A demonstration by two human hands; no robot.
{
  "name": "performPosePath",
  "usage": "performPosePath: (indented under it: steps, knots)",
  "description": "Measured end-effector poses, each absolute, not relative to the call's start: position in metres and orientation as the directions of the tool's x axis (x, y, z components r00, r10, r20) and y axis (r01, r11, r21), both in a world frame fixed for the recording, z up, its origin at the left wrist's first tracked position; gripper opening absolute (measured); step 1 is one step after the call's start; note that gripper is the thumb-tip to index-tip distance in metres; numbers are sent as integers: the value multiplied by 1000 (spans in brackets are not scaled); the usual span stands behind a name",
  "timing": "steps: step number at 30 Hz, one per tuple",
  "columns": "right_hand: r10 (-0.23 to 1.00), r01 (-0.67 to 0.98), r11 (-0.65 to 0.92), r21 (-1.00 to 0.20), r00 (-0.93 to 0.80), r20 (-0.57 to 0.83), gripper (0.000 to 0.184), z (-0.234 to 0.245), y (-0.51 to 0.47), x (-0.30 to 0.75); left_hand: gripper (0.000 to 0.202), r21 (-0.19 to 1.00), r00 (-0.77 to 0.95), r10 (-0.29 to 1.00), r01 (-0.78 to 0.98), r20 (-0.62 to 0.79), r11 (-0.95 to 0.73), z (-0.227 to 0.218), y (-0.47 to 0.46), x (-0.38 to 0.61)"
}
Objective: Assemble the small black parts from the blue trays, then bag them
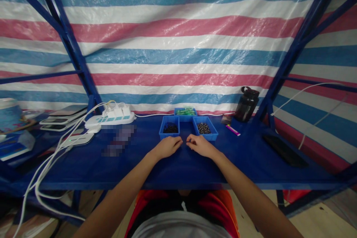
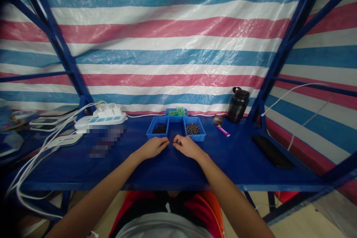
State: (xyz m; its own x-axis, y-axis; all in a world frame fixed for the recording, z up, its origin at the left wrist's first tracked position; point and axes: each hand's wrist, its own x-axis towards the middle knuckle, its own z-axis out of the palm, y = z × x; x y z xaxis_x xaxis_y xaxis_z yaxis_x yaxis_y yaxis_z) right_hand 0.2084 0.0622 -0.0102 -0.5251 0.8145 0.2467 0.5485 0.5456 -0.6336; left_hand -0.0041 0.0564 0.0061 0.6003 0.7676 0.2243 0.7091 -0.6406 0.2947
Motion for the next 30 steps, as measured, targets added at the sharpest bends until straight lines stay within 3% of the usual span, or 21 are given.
performPosePath:
  steps: [14, 30]
  knots:
    - [819, 560, 546, -623, -516, 253, 19, -8, 59, 206, 26, 330, 613, 762, 689, 211, -645, 4, 58, -4]
    - [814, 556, 552, -622, -520, 257, 14, -9, 62, 208, 25, 362, 619, 753, 665, 223, -653, 4, 58, -5]
